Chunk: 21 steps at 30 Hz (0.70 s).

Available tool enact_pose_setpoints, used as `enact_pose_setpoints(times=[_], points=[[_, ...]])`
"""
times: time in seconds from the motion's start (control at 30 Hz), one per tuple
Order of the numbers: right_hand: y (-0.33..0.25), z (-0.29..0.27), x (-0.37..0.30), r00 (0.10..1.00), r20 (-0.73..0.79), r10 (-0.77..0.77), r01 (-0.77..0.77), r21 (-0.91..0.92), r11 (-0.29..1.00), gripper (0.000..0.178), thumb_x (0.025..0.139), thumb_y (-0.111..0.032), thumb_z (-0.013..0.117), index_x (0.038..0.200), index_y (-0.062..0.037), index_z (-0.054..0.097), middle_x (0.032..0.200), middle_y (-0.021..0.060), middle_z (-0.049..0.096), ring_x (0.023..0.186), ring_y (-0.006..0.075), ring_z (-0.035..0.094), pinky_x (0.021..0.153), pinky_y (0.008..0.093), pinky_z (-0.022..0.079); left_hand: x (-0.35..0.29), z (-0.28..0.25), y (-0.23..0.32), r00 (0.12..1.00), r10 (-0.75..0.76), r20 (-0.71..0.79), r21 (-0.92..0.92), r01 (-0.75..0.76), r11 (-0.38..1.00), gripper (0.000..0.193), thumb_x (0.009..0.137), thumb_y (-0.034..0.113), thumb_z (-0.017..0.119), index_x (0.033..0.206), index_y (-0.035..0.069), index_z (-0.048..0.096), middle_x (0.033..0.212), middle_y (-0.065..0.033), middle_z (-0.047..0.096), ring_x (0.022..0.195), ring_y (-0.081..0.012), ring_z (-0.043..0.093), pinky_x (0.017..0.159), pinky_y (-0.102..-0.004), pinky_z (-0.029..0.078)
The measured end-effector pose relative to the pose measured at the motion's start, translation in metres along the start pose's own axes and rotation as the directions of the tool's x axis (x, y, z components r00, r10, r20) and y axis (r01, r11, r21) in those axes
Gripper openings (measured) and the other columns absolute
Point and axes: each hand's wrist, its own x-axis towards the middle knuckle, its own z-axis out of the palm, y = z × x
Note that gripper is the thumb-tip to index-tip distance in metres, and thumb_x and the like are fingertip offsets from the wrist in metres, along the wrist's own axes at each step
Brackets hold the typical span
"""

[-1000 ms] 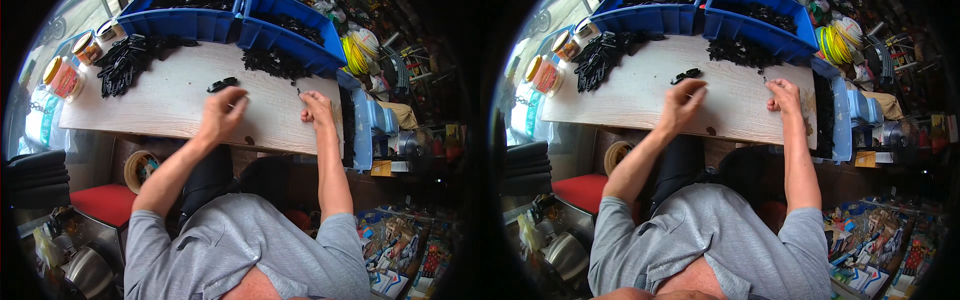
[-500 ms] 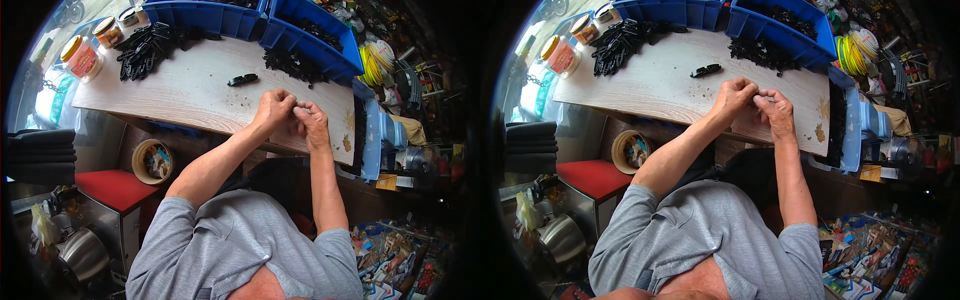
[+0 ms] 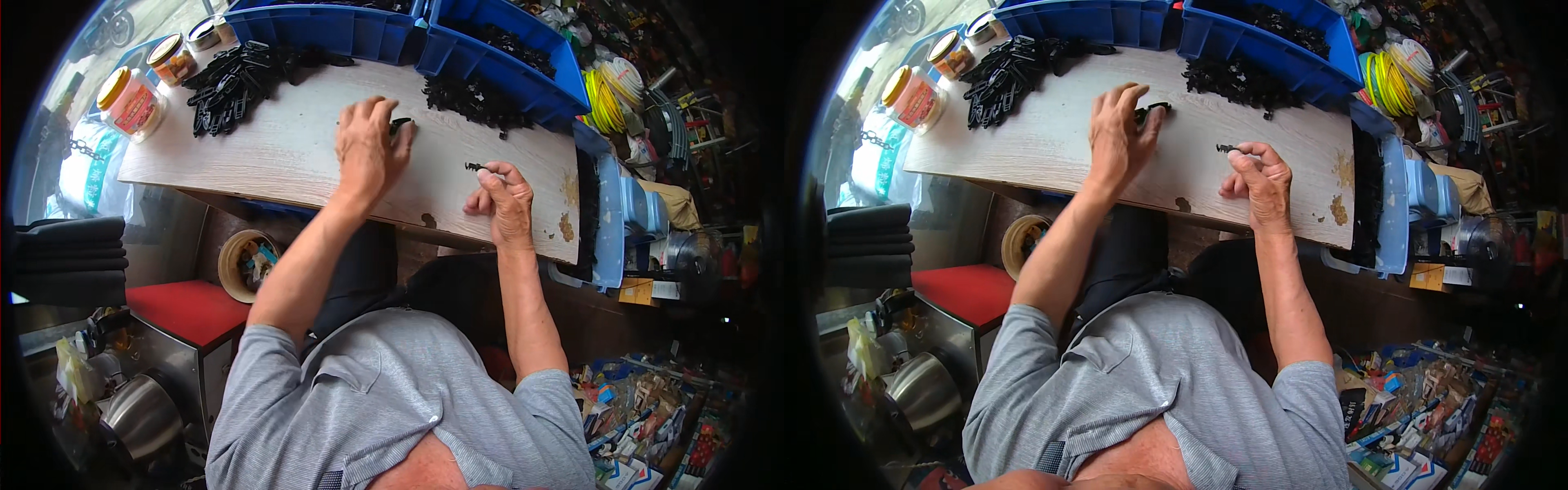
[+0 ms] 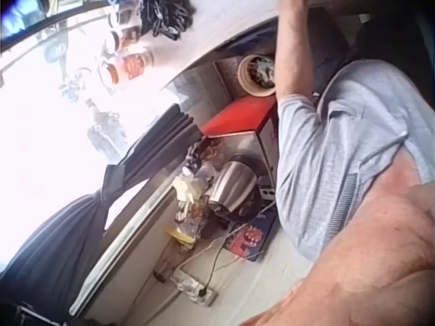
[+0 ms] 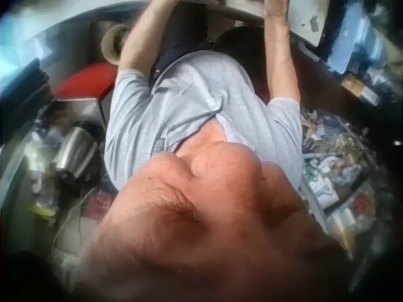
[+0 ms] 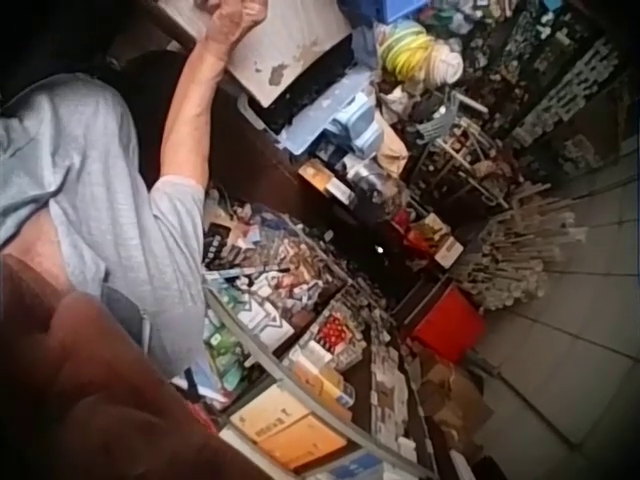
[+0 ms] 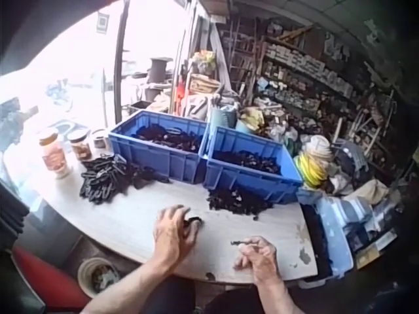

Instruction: Assembling small black plastic components by hand at a workbench.

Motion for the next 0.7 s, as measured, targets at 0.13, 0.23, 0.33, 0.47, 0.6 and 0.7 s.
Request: enact_pose_setpoints(times=[0.13, 0.23, 0.33, 0.47, 0.6, 0.7], points=[[0.001, -0.005, 0.002, 1.0, -0.004, 0.004, -0.004, 0.052, 0.999, 0.014, 0.09, -0.014, 0.068, 0.102, -0.0086, 0.063, 0.056, 0.003, 0.055, 0.057, 0.018, 0.064, 0.054, 0.0351, 0.059, 0.005, -0.009, -0.026, 0.961, 0.08, 0.264, 0.244, -0.146, 0.959, 0.032, 0.08, 0.011, 0.072, 0.111, 0.009, 0.066, 0.112, -0.0098, 0.065, 0.105, -0.0339, 0.057, 0.086, -0.0397, 0.047], [0.001, 0.0, 0.001, 1.0, -0.003, -0.004, 0.004, 0.089, 0.996, 0.016, 0.089, -0.014, 0.068, 0.103, -0.0085, 0.064, 0.059, 0.0029, 0.056, 0.061, 0.0191, 0.066, 0.06, 0.0375, 0.06, 0.001, -0.012, -0.025, 0.906, 0.051, 0.42, 0.102, -0.103, 0.989, 0.029, 0.081, 0.01, 0.07, 0.109, 0.008, 0.066, 0.103, -0.0105, 0.067, 0.098, -0.0337, 0.061, 0.084, -0.0392, 0.049], [0.0, 0.003, 0.0, 1.0, -0.013, -0.01, 0.012, 0.16, 0.987, 0.017, 0.089, -0.015, 0.068, 0.103, -0.0089, 0.064, 0.059, 0.0034, 0.057, 0.063, 0.0209, 0.067, 0.064, 0.0403, 0.06, -0.012, -0.003, -0.002, 0.89, -0.047, 0.453, -0.378, 0.24, 0.894, 0.024, 0.086, 0.013, 0.071, 0.107, 0.002, 0.067, 0.09, -0.0118, 0.072, 0.075, -0.0191, 0.067, 0.067, -0.0277, 0.051], [0.006, 0.007, 0.003, 0.993, 0.087, -0.076, 0.056, 0.212, 0.976, 0.016, 0.09, -0.014, 0.067, 0.104, -0.0071, 0.063, 0.059, 0.0029, 0.055, 0.061, 0.0215, 0.066, 0.064, 0.0375, 0.058, -0.031, 0.007, 0.024, 0.804, -0.112, 0.584, -0.587, 0.513, 0.626, 0.027, 0.086, 0.013, 0.072, 0.11, 0.0, 0.068, 0.087, -0.0034, 0.071, 0.074, -0.009, 0.062, 0.064, -0.0265, 0.051], [0.003, 0.005, 0.005, 0.994, 0.11, -0.015, -0.007, 0.195, 0.981, 0.015, 0.088, -0.009, 0.07, 0.102, -0.0065, 0.066, 0.072, 0.0003, 0.063, 0.069, 0.0128, 0.065, 0.065, 0.0262, 0.053, -0.032, 0.004, 0.041, 0.665, -0.112, 0.738, -0.559, 0.696, 0.45, 0.026, 0.086, 0.011, 0.072, 0.108, -0.002, 0.068, 0.085, -0.0026, 0.069, 0.073, -0.0074, 0.062, 0.061, -0.0234, 0.051], [0.003, 0.006, 0.005, 0.993, 0.118, 0.003, -0.027, 0.206, 0.978, 0.014, 0.087, -0.006, 0.071, 0.101, -0.0056, 0.067, 0.08, -0.001, 0.067, 0.07, 0.0092, 0.063, 0.067, 0.0235, 0.052, -0.032, 0.007, 0.036, 0.685, -0.074, 0.725, -0.585, 0.669, 0.458, 0.026, 0.086, 0.011, 0.072, 0.108, -0.003, 0.067, 0.085, -0.0036, 0.07, 0.073, -0.0073, 0.063, 0.061, -0.0223, 0.052]])
